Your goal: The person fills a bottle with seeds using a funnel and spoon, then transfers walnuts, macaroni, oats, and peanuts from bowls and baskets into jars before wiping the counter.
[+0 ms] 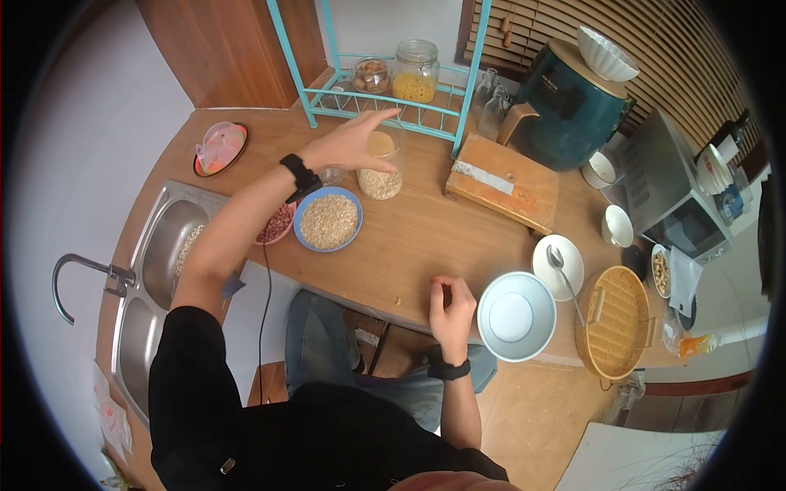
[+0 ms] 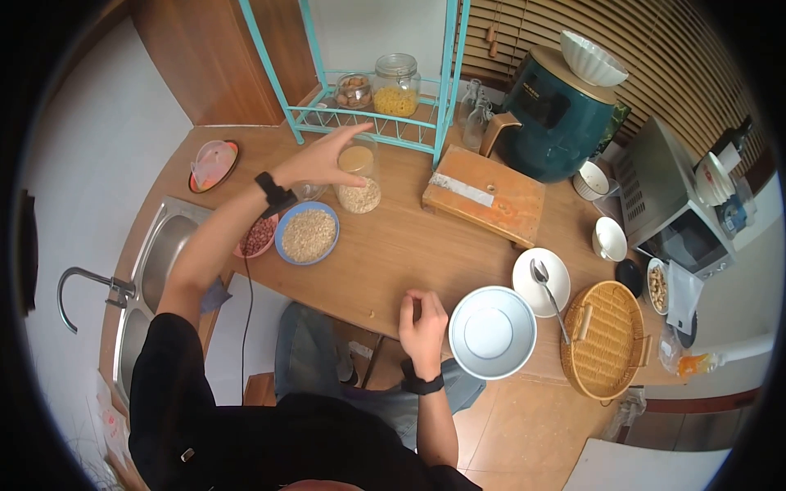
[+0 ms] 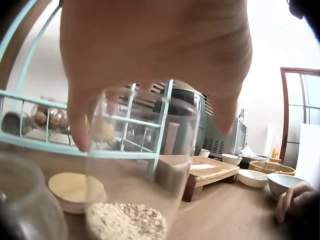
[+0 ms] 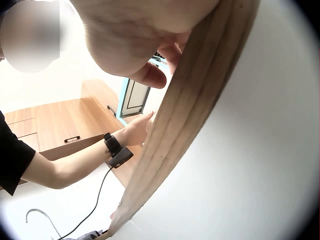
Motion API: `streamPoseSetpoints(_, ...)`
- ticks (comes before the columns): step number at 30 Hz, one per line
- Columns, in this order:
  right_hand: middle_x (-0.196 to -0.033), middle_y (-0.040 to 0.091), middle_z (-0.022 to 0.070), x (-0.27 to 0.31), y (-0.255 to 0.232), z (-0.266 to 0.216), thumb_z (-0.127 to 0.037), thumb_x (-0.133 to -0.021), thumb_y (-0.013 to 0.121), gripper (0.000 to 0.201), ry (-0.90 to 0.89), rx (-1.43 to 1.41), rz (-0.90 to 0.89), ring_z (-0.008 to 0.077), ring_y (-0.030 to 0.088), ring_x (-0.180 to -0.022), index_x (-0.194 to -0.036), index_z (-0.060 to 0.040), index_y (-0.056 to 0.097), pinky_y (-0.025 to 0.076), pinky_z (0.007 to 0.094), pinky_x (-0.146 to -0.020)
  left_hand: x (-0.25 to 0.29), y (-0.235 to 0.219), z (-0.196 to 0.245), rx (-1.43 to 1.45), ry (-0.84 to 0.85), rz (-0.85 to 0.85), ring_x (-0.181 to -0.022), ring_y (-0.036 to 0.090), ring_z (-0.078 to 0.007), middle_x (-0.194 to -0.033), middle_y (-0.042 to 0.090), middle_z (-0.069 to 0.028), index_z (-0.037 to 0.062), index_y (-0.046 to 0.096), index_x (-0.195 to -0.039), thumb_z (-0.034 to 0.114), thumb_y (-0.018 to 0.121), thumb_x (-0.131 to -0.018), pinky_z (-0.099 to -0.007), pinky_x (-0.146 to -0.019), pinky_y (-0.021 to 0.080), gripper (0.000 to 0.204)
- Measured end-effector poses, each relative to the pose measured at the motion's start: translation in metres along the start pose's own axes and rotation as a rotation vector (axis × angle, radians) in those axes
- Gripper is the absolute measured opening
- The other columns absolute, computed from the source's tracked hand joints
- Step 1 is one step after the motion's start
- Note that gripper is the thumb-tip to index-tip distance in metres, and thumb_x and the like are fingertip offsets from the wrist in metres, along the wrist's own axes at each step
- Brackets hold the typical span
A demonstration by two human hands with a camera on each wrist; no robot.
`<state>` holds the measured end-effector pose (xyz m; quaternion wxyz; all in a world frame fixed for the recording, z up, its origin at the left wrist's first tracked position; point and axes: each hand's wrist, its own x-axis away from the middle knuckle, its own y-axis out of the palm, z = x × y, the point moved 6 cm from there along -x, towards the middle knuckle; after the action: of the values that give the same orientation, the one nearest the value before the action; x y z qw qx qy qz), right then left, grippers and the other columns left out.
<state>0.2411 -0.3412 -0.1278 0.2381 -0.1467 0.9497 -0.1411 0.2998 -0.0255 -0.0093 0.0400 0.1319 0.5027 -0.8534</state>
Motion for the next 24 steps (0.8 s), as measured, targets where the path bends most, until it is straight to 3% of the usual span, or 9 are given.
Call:
streamPoseSetpoints(1,-0.08,0.065,0.0165,0.0,-0.001,-0.002,-0.006,-0.088,0.061,0.009,-0.007,0.007,0.009,0.0263,0.063,-0.07,-0.088,0.0028,0.064,0.049,0.0328,-0.065,0.001,0.001,0.007,0.023,-0.13,-0.025,-0.129,0.045,-0.0339,-0.146,0.039,-0.0192,0.0097,0.032,-0.149,0.034,0.081,-0.072,-0.0412,-0.106,0.041,0.094)
streamPoseSetpoints(4,-0.078,0.065,0.0161,0.004,-0.001,0.003,-0.007,-0.089,0.06,0.011,-0.034,0.024,0.036,0.0257,0.064,-0.07,-0.087,0.0031,0.065,0.049,0.0325,-0.065,0.005,0.013,0.02,-0.033,-0.157,0.037,-0.128,0.046,-0.0335,-0.142,0.043,-0.0193,0.0094,0.032,-0.148,0.032,0.082,-0.068,-0.041,-0.102,0.043,0.097)
streamPoseSetpoints(7,-0.08,0.065,0.0159,0.01,0.0,0.003,-0.006,-0.089,0.06,0.01,-0.069,0.038,0.06,0.0257,0.064,-0.072,-0.09,0.0032,0.064,0.05,0.033,-0.067,0.021,0.034,0.054,0.06,-0.057,0.117,-0.126,0.049,-0.0341,-0.139,0.046,-0.0191,0.0088,0.033,-0.147,0.03,0.083,-0.066,-0.0404,-0.099,0.045,0.098)
streamPoseSetpoints(9,-0.084,0.065,0.0161,0.013,0.0,-0.002,-0.006,-0.089,0.06,0.011,-0.075,0.039,0.078,0.0261,0.064,-0.074,-0.094,0.0036,0.063,0.051,0.0343,-0.068,0.037,0.043,0.085,0.137,-0.013,0.079,-0.126,0.049,-0.0335,-0.14,0.046,-0.0191,0.0089,0.033,-0.147,0.03,0.083,-0.065,-0.0404,-0.101,0.044,0.098)
streamPoseSetpoints(15,-0.119,0.054,0.0236,0.023,-0.019,-0.062,0.0,-0.084,0.059,0.04,-0.201,0.083,0.203,0.0356,0.058,-0.104,-0.123,0.0052,0.051,0.05,0.041,-0.085,0.074,0.063,0.15,0.091,0.141,0.133,-0.126,0.049,-0.0345,-0.142,0.045,-0.0165,0.0097,0.034,-0.146,0.028,0.084,-0.064,-0.0415,-0.102,0.043,0.098)
streamPoseSetpoints(18,-0.134,0.045,0.0245,0.021,-0.024,-0.089,0.001,-0.083,0.059,0.051,-0.308,0.299,0.196,0.0377,0.05,-0.117,-0.132,0.0036,0.045,0.047,0.0423,-0.094,0.084,0.067,0.163,0.332,0.124,0.115,-0.133,0.04,-0.0389,-0.144,0.041,-0.0194,0.0073,0.038,-0.143,0.032,0.083,-0.067,-0.046,-0.109,0.035,0.092)
streamPoseSetpoints(21,-0.135,0.043,0.0265,0.022,-0.024,-0.103,0.001,-0.081,0.06,0.056,-0.326,0.291,0.189,0.0432,0.043,-0.124,-0.134,0.0052,0.043,0.037,0.0466,-0.104,0.107,0.064,0.158,0.427,0.136,0.255,-0.135,0.037,-0.0399,-0.145,0.039,-0.0218,0.0054,0.039,-0.142,0.03,0.082,-0.069,-0.0459,-0.11,0.034,0.088)
streamPoseSetpoints(23,-0.135,0.042,0.0268,0.029,-0.034,-0.108,0.001,-0.08,0.061,0.056,-0.337,0.314,0.188,0.0433,0.044,-0.124,-0.134,0.0051,0.043,0.038,0.0465,-0.104,0.133,0.057,0.135,0.341,0.068,0.423,-0.132,0.039,-0.0413,-0.142,0.041,-0.0232,0.0032,0.045,-0.137,0.028,0.08,-0.073,-0.0463,-0.108,0.036,0.078)
streamPoseSetpoints(24,-0.136,0.042,0.0269,0.034,-0.041,-0.11,0.001,-0.08,0.061,0.057,-0.339,0.326,0.185,0.0433,0.044,-0.124,-0.134,0.0051,0.043,0.038,0.0465,-0.104,0.148,0.056,0.119,0.142,0.006,0.503,-0.129,0.042,-0.041,-0.14,0.042,-0.0228,0.0029,0.047,-0.134,0.025,0.079,-0.074,-0.0468,-0.106,0.037,0.071)
